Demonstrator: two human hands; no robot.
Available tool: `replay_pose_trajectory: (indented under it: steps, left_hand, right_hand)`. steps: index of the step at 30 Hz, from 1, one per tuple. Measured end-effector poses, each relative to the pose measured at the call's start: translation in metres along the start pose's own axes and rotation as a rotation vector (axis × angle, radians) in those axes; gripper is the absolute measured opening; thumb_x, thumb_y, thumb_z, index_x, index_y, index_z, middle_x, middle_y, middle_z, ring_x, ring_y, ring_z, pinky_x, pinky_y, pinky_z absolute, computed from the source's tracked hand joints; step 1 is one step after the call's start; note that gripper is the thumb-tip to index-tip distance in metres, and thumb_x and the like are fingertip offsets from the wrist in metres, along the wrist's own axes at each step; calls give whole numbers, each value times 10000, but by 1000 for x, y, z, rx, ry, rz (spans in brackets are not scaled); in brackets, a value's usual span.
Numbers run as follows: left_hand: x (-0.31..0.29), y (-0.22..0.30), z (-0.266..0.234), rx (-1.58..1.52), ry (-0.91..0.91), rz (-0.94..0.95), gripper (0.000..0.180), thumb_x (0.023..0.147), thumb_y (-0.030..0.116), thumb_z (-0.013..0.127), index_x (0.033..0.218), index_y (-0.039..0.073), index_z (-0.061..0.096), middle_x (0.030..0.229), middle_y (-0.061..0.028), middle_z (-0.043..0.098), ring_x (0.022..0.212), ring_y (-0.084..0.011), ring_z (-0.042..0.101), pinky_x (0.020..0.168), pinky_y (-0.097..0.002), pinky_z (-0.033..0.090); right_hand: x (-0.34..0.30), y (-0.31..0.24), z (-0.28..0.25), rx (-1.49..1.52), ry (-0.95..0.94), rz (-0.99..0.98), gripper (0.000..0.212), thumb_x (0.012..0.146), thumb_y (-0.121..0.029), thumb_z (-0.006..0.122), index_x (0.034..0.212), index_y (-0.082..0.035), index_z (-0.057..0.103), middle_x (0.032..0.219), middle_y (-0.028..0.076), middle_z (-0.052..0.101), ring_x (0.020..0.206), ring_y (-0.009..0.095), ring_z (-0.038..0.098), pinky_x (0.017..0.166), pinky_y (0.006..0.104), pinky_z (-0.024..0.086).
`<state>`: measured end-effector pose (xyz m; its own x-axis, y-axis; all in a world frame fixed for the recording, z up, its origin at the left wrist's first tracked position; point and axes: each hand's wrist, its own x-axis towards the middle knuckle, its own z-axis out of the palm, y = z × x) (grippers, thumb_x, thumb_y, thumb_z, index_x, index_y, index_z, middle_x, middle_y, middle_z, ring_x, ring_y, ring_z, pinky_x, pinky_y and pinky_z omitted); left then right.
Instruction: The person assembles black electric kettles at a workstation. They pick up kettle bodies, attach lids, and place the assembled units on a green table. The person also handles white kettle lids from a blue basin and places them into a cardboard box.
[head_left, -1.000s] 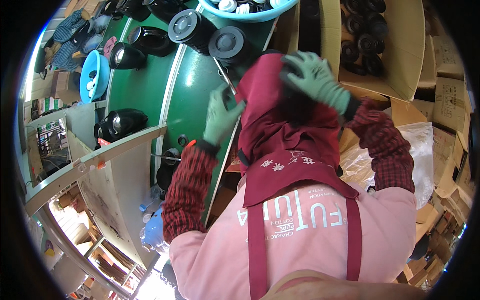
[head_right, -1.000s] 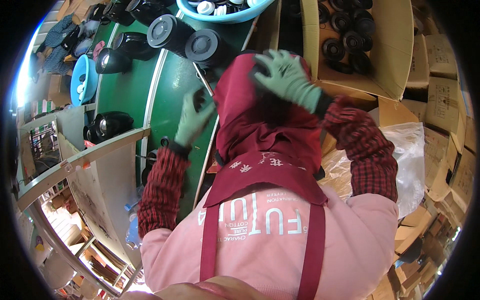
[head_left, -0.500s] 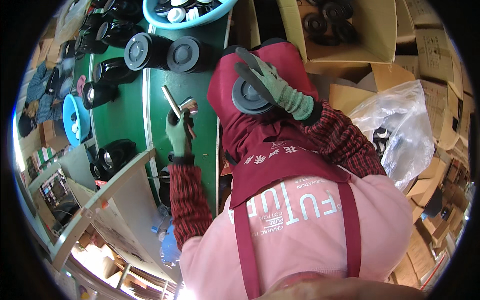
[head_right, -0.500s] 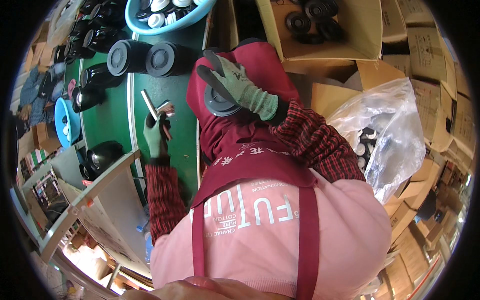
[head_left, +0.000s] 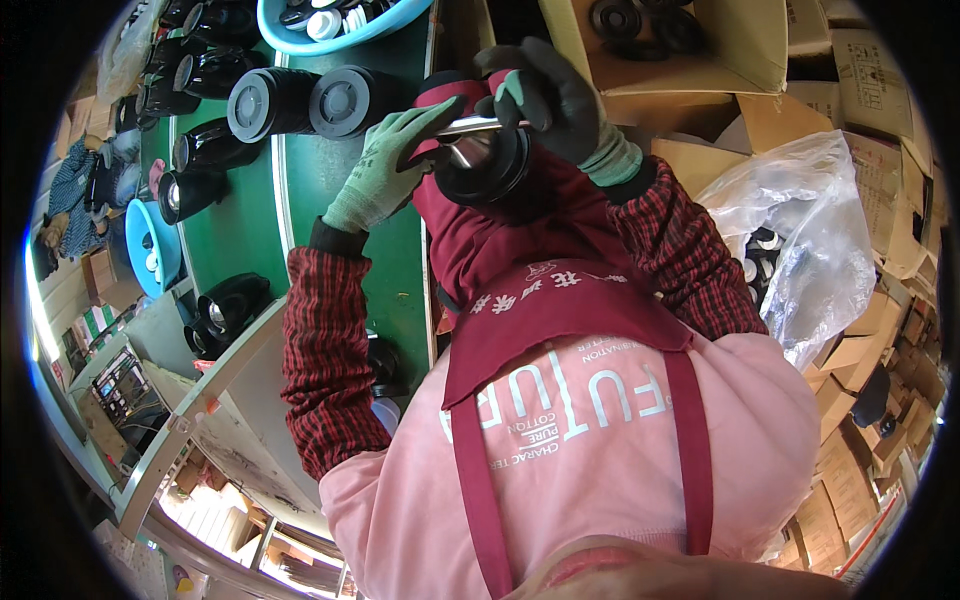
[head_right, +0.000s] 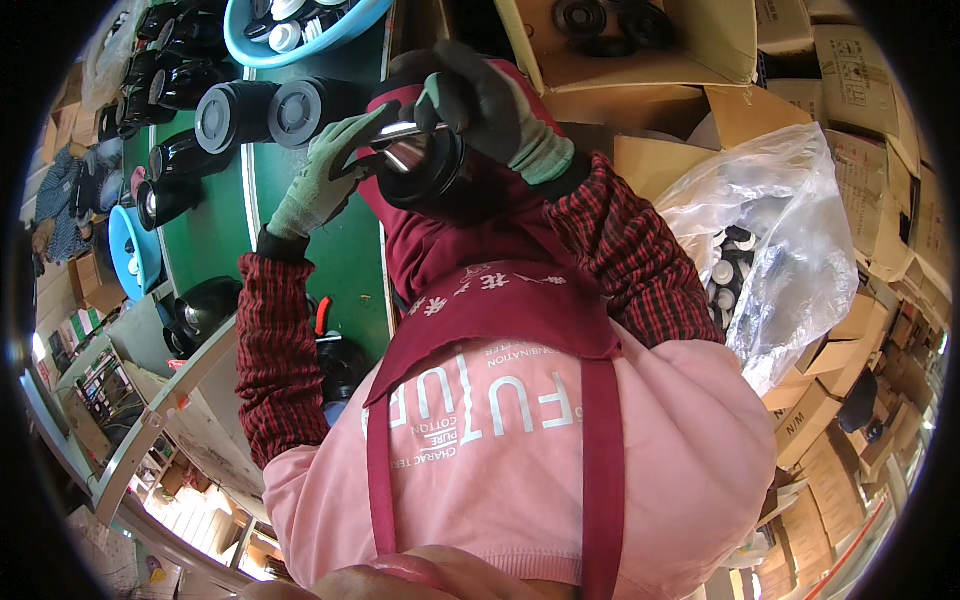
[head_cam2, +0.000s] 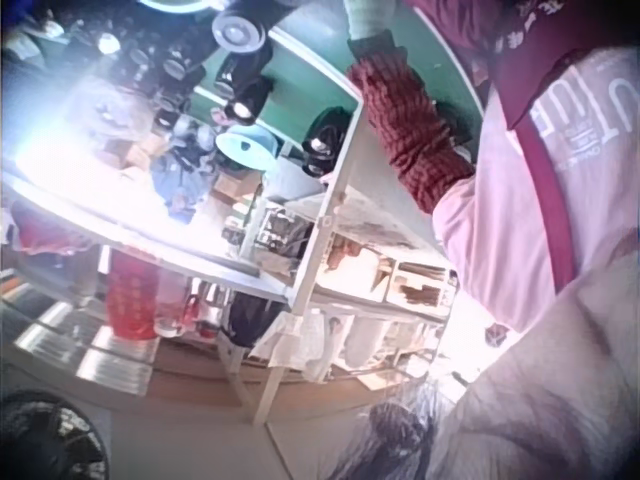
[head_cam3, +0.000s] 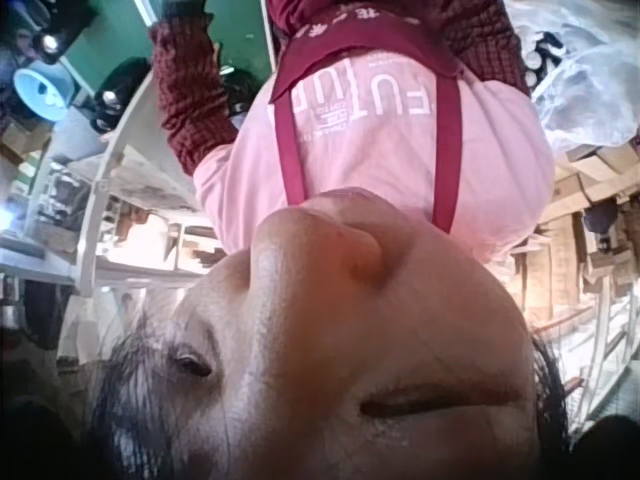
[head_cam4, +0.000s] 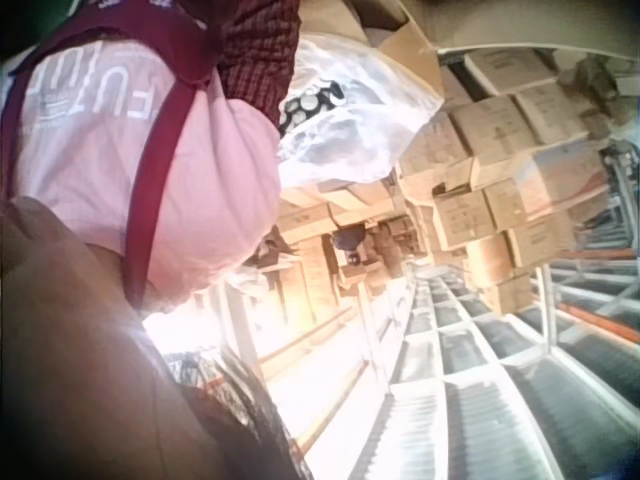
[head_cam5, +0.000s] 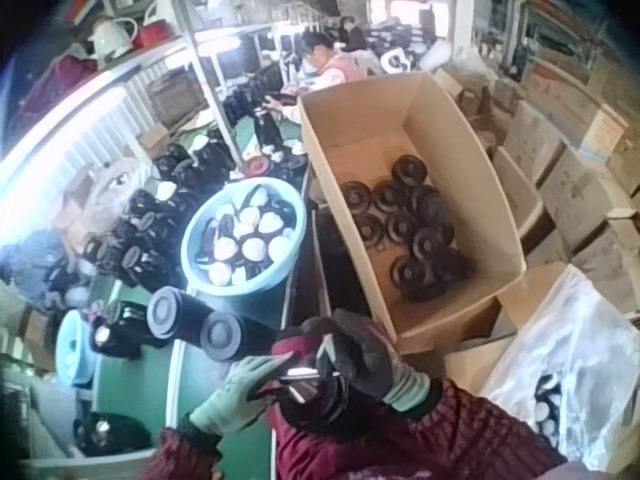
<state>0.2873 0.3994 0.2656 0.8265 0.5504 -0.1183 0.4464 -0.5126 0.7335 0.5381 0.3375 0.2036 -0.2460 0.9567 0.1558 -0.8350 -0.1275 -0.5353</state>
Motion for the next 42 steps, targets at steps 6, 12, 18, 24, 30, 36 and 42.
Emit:
replay_pose_trajectory:
  steps: [6,12,18,24,30,36,42]
  left_hand:
    - [-22,12,15,118,21,-18,590,835,233,715,1373,36,573,1341,-159,595,1265,-361,534,1076,-468,372]
    - [-25,5,26,29,33,26,497,885,318,636,1353,151,636,1267,-46,644,1152,-248,566,1078,-426,319]
    - [-14,-44,49,51,306,536,450,957,285,529,1361,110,618,1373,-82,629,1334,-268,506,1181,-461,230]
    - [82,17,86,-498,352,292,495,965,115,565,1456,70,515,1424,-138,558,1384,-314,466,1184,-425,314]
    - [63,-58,127,-593,848,-177,545,938,202,632,1442,43,497,1394,-152,539,1272,-296,550,1068,-410,454]
    - [-18,-37,50,-1083,305,-697,383,946,173,683,1297,53,584,1156,-87,642,1044,-145,620,919,-314,506]
    - [-40,-18,84,-403,83,-660,430,849,176,719,1224,7,592,1168,-157,656,1060,-232,647,930,-349,520]
  right_hand:
    - [-2,-28,26,-587,-67,351,532,1120,-352,327,1155,39,685,751,68,676,664,100,619,626,238,476]
    - [-30,12,55,-1090,-327,-450,153,938,-255,663,990,-146,757,849,53,700,764,220,649,782,367,510]
    - [-43,23,86,-1532,-987,-136,240,906,-409,648,758,-220,650,687,26,619,695,236,557,754,386,440]
    - [-48,67,114,-1503,-660,-194,257,923,-414,626,837,-177,676,775,7,668,743,224,650,759,385,482]
    - [10,4,68,-1672,234,-476,411,951,-110,636,1357,-71,585,1280,128,627,1150,296,616,1012,423,486]
    - [36,51,6,-2191,-222,-299,297,989,-397,542,996,-150,705,983,55,704,1068,276,612,1065,466,376]
    - [53,86,14,-2165,-299,-239,340,999,-427,513,1011,-163,727,974,29,720,1029,249,624,988,446,417]
